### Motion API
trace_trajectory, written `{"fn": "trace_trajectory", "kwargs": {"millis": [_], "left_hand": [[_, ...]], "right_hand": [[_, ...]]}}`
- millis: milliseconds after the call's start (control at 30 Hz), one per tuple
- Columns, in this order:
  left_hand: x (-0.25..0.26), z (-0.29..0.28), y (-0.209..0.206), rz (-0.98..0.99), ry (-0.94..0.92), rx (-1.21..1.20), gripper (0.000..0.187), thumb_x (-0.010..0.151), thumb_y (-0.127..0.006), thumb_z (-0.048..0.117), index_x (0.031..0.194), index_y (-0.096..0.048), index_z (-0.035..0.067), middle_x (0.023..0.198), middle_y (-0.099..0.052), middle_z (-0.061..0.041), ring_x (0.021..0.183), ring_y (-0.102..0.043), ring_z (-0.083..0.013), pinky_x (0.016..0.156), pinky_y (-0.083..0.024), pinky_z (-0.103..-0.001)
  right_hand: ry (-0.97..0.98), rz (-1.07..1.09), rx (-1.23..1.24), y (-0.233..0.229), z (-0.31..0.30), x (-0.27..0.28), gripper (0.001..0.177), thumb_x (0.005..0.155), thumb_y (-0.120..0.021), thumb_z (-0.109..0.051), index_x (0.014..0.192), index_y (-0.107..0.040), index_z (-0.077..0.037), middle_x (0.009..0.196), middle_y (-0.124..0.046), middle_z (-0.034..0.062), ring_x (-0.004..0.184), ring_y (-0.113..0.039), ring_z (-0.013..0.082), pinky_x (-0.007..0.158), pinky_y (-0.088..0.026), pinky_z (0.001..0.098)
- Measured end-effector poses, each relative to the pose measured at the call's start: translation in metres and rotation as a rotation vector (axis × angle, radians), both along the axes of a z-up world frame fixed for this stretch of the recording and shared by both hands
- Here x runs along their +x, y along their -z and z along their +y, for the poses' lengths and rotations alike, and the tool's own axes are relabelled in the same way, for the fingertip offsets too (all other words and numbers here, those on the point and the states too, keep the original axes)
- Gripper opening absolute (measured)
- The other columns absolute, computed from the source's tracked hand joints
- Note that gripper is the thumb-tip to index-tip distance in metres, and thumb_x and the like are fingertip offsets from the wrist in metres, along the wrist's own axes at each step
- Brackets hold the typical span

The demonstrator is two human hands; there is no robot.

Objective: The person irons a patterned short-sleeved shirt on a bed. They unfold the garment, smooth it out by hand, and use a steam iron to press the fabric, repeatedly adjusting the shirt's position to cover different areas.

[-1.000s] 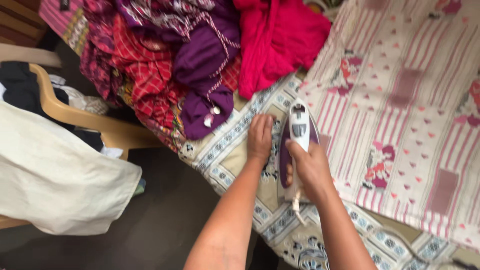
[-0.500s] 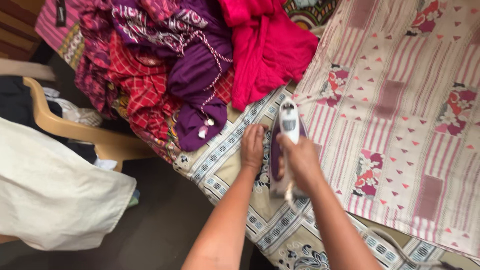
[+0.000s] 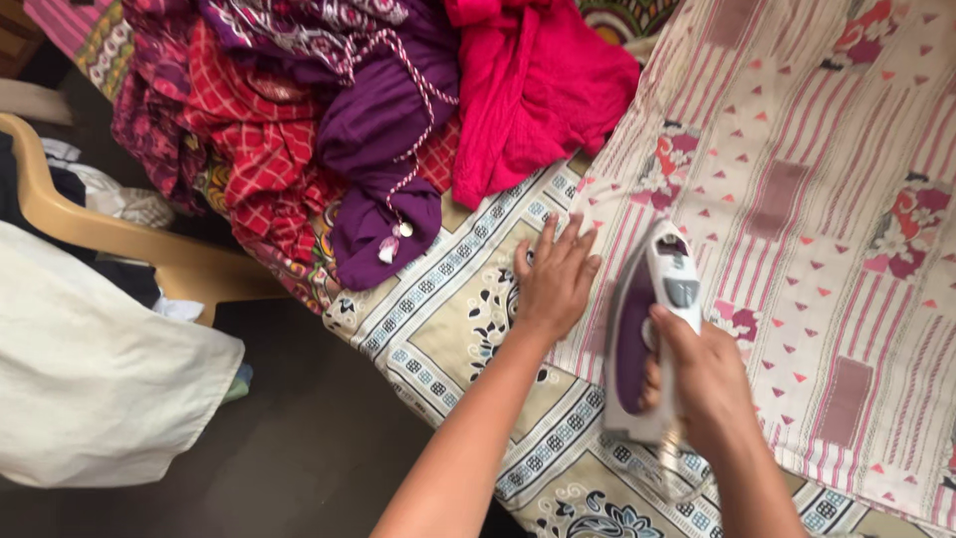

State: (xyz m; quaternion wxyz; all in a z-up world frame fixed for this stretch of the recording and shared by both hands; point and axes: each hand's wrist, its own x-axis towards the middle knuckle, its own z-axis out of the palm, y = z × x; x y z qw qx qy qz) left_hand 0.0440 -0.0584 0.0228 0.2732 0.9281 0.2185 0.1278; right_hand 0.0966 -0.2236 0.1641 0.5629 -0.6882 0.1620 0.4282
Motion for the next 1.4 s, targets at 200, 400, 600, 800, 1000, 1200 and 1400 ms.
{"fn": "trace_trajectory", "kwargs": {"millis": [200,400,600,800,1000,1200,1400], "left_hand": [[-0.006,-0.005,0.007,0.132,0.019,0.219,0.056,0.108,-0.038,0.040,0.160,-0.038,0.020,0.169,-0.033,-0.002,0.157,-0.025,-0.0292,0.124,-0.011,-0.061],[-0.005,0.003,0.005,0.138,0.038,0.194,0.055,0.108,-0.035,0.040,0.159,-0.038,0.021,0.168,-0.033,0.002,0.156,-0.027,-0.0247,0.125,-0.010,-0.059],[-0.020,0.017,0.019,0.045,-0.068,0.104,0.053,0.110,-0.034,0.035,0.156,-0.041,0.009,0.164,-0.040,-0.009,0.155,-0.032,-0.0276,0.127,-0.018,-0.050],[-0.020,0.044,0.028,-0.322,-0.268,-0.315,0.048,0.111,-0.037,0.031,0.144,-0.056,0.001,0.148,-0.059,-0.016,0.141,-0.054,-0.0303,0.120,-0.038,-0.040],[-0.019,0.053,0.027,-0.578,-0.394,-1.045,0.050,0.111,-0.038,0.033,0.135,-0.060,-0.005,0.139,-0.065,-0.018,0.134,-0.059,-0.0273,0.118,-0.039,-0.037],[-0.016,0.065,0.016,-0.486,-0.339,-1.023,0.052,0.109,-0.035,0.035,0.131,-0.064,-0.003,0.136,-0.066,-0.016,0.133,-0.057,-0.0245,0.118,-0.036,-0.035],[-0.019,0.066,0.009,-0.453,-0.369,-0.959,0.046,0.108,-0.040,0.031,0.124,-0.069,0.000,0.131,-0.070,-0.015,0.128,-0.061,-0.0247,0.115,-0.039,-0.035]], "right_hand": [[0.020,-0.075,-0.036,0.009,0.025,0.020,0.034,0.098,-0.060,-0.032,0.083,-0.057,-0.002,0.056,-0.054,0.0069,0.040,-0.051,0.0196,0.040,-0.044,0.0353],[-0.038,0.067,-0.094,-0.012,-0.009,-0.033,0.032,0.093,-0.062,-0.030,0.082,-0.056,-0.001,0.051,-0.051,0.0103,0.037,-0.049,0.0228,0.038,-0.041,0.0390],[-0.305,0.086,0.005,-0.004,0.000,0.027,0.034,0.094,-0.063,-0.032,0.082,-0.055,-0.001,0.053,-0.053,0.0042,0.037,-0.050,0.0182,0.036,-0.043,0.0349],[-0.869,0.151,-0.133,-0.014,-0.038,0.047,0.050,0.090,-0.069,-0.037,0.081,-0.070,0.012,0.046,-0.059,0.0106,0.033,-0.055,0.0198,0.034,-0.042,0.0351],[-0.754,0.257,-0.116,-0.016,0.010,0.018,0.038,0.091,-0.069,-0.037,0.106,-0.062,-0.002,0.051,-0.055,0.0053,0.032,-0.046,0.0178,0.034,-0.040,0.0351],[-0.761,0.275,0.002,-0.011,-0.018,-0.013,0.042,0.092,-0.067,-0.032,0.114,-0.057,0.002,0.053,-0.058,0.0030,0.036,-0.052,0.0162,0.036,-0.046,0.0344],[-0.612,0.305,0.005,0.004,-0.060,-0.047,0.040,0.094,-0.069,-0.033,0.093,-0.064,0.007,0.052,-0.055,0.0069,0.036,-0.050,0.0181,0.035,-0.041,0.0337]]}}
